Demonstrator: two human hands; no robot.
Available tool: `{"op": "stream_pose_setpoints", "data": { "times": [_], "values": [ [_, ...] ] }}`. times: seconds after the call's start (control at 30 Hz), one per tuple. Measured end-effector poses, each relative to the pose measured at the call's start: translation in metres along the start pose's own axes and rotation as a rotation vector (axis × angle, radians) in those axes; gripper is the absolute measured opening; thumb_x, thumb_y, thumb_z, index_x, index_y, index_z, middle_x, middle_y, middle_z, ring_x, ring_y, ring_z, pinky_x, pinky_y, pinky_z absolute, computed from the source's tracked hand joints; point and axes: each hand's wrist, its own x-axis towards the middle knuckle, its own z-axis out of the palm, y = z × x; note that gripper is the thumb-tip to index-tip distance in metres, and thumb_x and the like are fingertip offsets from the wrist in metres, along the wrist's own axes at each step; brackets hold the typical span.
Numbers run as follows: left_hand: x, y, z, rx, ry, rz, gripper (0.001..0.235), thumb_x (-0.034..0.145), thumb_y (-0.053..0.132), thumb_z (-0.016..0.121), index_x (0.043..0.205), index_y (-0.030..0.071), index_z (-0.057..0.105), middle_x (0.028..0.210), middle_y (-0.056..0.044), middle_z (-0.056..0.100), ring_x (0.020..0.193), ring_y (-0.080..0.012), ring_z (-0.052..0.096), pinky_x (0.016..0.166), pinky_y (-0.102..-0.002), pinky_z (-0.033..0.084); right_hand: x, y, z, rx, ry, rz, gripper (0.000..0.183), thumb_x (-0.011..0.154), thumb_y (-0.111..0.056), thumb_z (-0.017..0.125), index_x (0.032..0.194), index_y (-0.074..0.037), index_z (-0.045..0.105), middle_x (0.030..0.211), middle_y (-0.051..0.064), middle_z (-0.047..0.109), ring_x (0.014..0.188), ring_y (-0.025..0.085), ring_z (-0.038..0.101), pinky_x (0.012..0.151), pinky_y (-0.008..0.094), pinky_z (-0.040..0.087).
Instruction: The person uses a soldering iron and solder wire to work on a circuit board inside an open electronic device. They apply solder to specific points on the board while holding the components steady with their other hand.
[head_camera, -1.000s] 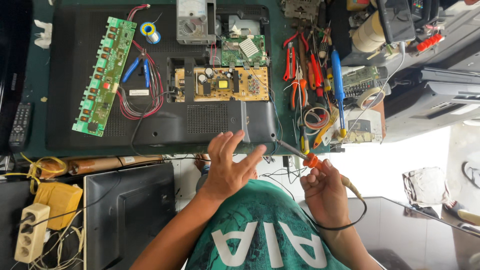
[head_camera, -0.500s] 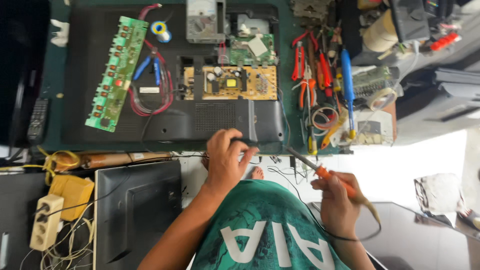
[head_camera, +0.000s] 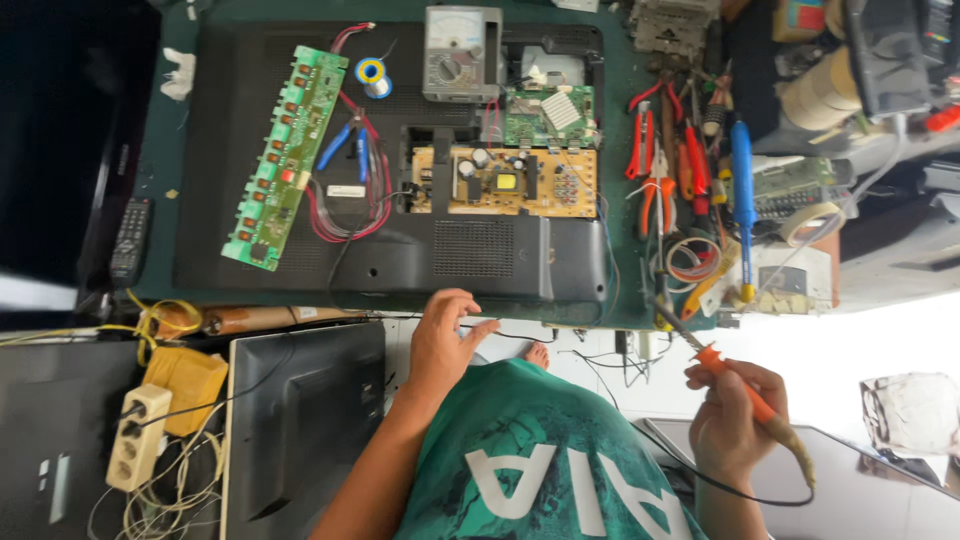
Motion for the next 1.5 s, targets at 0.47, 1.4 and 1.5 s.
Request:
{"op": "stream_pose_setpoints", "data": {
  "times": [0.47,1.4,1.5],
  "values": [
    [0.155,-0.099,-0.108,0.201,0.141,-0.171,0.010,0.100,0.024,0.074,0.105,0.016,0.079,0.093,-0.003,0.078,0.078,-0.0244,0.071,0.072,-0.043,0.054,-0.030,-0.003,0.065,-0.091,0.284,-0.061,0.013,0.107,-0.016,0.063,0.112,-0.005,0.059,0.086,0.020,0.068,0.070,0.026,0.069,0.069,0.028,0.060],
    [0.370,-0.125,-0.011,0.523,-0.076,0.352,0.069,0.078,0.031,0.097,0.140,0.024,0.067,0.150,-0.022,0.049,0.126,-0.0435,0.052,0.092,-0.057,0.051,-0.072,0.004,0.132,-0.110,0.563,-0.093,0.011,0.108,-0.012,0.063,0.114,-0.003,0.062,0.083,0.020,0.069,0.063,0.024,0.068,0.066,0.029,0.063],
    [0.374,-0.127,-0.019,0.497,-0.159,0.329,0.054,0.087,0.024,0.091,0.135,0.022,0.067,0.154,-0.019,0.045,0.119,-0.0485,0.056,0.089,-0.063,0.054,-0.050,0.000,0.123,-0.101,0.543,-0.107,0.008,0.108,-0.010,0.060,0.112,-0.002,0.060,0.078,0.019,0.066,0.066,0.026,0.069,0.068,0.033,0.063]
  ]
}}
